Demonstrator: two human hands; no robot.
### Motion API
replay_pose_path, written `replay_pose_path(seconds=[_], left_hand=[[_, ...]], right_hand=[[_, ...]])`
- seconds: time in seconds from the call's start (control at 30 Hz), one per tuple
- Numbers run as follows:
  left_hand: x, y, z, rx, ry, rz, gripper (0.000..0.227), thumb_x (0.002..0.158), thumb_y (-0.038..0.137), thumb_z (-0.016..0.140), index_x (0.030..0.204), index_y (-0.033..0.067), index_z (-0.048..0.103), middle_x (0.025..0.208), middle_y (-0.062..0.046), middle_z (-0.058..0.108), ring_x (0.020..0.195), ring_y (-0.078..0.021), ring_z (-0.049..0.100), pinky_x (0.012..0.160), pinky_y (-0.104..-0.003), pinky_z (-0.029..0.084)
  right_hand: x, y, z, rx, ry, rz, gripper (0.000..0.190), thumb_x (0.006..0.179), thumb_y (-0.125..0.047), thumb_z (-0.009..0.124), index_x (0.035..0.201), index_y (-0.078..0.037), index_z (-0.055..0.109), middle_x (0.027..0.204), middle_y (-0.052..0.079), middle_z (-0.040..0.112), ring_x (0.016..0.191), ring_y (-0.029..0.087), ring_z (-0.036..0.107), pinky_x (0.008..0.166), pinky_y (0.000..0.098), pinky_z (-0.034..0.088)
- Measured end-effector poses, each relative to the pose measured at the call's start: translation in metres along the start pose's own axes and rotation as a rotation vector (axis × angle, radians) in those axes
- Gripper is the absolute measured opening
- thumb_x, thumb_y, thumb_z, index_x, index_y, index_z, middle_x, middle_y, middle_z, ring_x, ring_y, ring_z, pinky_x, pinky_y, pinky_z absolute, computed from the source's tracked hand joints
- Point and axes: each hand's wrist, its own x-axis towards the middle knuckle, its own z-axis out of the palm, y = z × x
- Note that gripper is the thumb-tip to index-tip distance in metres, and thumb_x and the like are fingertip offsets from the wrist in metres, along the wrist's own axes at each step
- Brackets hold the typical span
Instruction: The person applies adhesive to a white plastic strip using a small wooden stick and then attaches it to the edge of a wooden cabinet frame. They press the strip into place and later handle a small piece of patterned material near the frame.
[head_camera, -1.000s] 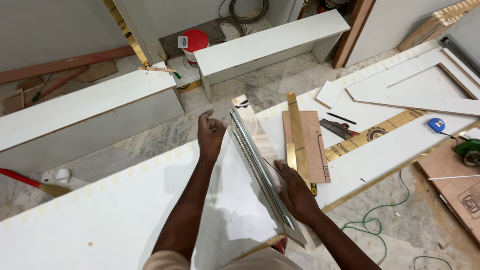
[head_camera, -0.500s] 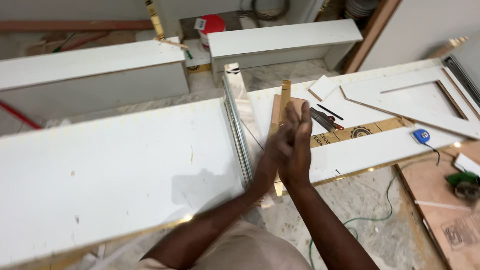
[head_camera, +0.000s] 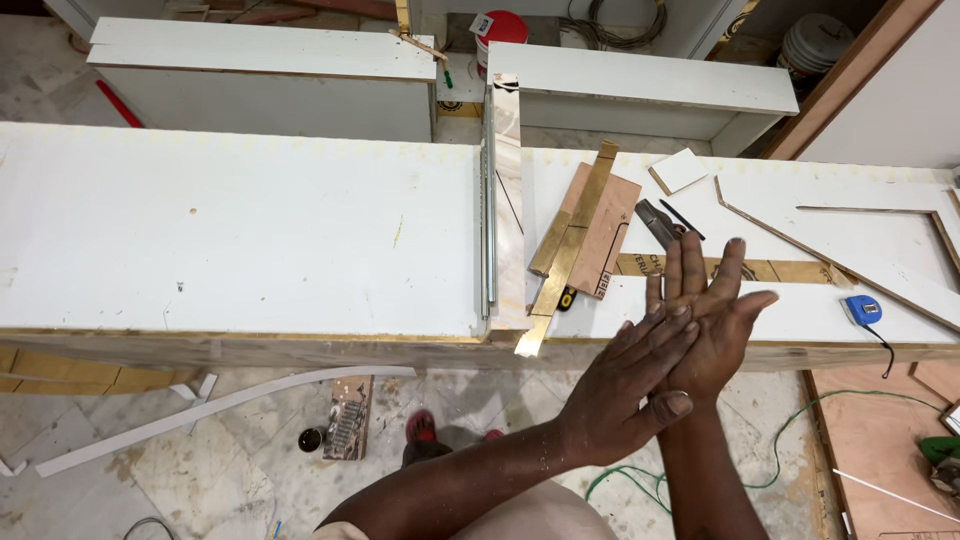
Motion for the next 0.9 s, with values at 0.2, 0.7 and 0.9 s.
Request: replay_pose_path(seconds=[0.2,0.7,0.9], left_hand=[[-0.001,0.006,0.001,0.083,0.017,-0.014,0.083,0.107,0.063,0.024,0.167,0.0052,0.027,0.176,-0.020,0.023,0.165,-0.0431,0.015,0.130,-0.061,0.011],[-0.094,0.027,-0.025,0.026,0.006,-0.034,0.075,0.110,0.063,0.036,0.157,0.0043,0.041,0.163,-0.021,0.049,0.160,-0.0361,0.039,0.132,-0.053,0.030],[-0.097,0.017,-0.015,0.044,0.084,-0.023,0.087,0.111,0.066,0.031,0.166,0.0012,0.019,0.172,-0.026,0.034,0.165,-0.0422,0.024,0.133,-0.060,0.016]], right_hand=[[-0.040,-0.010,0.024,-0.027,0.046,0.040,0.092,0.099,-0.071,0.023,0.167,-0.013,-0.002,0.171,0.026,0.023,0.160,0.040,0.025,0.127,0.0524,0.025],[-0.056,-0.001,0.061,0.235,0.045,0.043,0.096,0.096,-0.073,0.027,0.167,-0.012,0.005,0.168,0.027,0.024,0.155,0.036,0.026,0.125,0.0494,0.023],[-0.077,0.001,0.087,0.162,0.014,0.142,0.084,0.098,-0.063,0.024,0.164,-0.014,0.007,0.165,0.023,0.032,0.151,0.035,0.036,0.119,0.0502,0.032]])
